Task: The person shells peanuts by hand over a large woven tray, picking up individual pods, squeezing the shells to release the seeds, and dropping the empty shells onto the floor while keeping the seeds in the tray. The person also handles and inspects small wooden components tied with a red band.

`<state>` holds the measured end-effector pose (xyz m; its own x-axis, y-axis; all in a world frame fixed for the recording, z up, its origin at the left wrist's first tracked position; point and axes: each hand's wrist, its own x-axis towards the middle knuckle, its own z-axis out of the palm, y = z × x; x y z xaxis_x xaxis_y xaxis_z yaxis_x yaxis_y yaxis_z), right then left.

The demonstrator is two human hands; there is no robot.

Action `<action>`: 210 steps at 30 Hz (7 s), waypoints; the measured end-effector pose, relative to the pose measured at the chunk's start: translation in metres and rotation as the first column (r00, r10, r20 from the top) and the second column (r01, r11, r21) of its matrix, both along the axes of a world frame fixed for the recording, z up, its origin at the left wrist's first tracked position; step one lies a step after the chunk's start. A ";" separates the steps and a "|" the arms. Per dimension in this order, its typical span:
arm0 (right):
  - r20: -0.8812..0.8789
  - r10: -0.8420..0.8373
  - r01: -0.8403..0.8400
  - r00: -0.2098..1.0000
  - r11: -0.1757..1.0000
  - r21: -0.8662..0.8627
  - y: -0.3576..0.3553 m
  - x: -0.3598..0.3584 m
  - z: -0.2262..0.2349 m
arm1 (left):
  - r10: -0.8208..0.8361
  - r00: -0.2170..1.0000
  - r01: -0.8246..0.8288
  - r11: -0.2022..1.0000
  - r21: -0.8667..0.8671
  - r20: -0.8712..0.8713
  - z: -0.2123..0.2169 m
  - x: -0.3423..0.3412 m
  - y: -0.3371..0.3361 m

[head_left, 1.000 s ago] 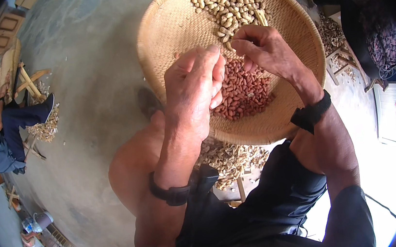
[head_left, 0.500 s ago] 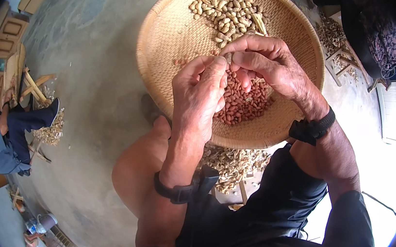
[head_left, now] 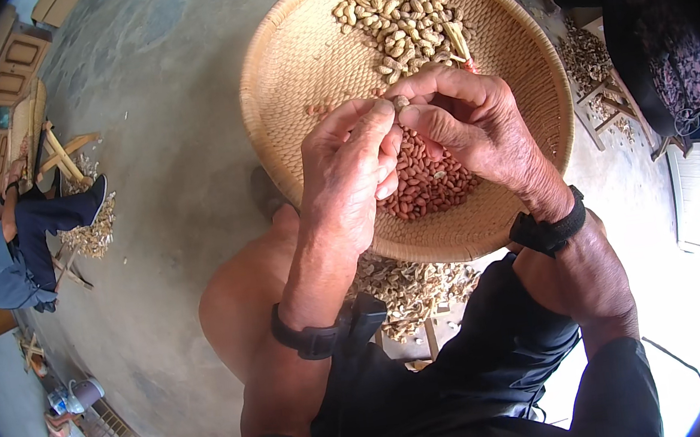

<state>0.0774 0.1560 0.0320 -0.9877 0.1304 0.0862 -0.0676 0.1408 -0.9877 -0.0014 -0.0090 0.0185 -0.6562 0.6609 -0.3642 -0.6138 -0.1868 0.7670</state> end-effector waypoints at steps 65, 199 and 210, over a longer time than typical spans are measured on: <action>-0.026 -0.070 0.067 0.997 0.992 -0.102 -0.002 0.003 0.001 | -0.199 0.978 0.174 0.944 0.280 0.065 0.000 -0.009 -0.011; -0.144 -0.081 0.122 0.986 0.946 0.300 0.005 0.013 0.009 | 0.011 0.999 0.000 0.968 0.250 -0.040 -0.007 0.024 0.025; -0.190 -0.078 0.105 0.979 0.985 0.137 -0.004 0.008 0.001 | 0.121 0.987 -0.100 0.979 0.176 -0.109 -0.003 0.019 0.022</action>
<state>0.0859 0.1520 0.0328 -0.9379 0.1918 0.2891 -0.2255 0.2964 -0.9281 0.0177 0.0133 0.0157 -0.7605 0.6271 -0.1683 -0.4885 -0.3818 0.7846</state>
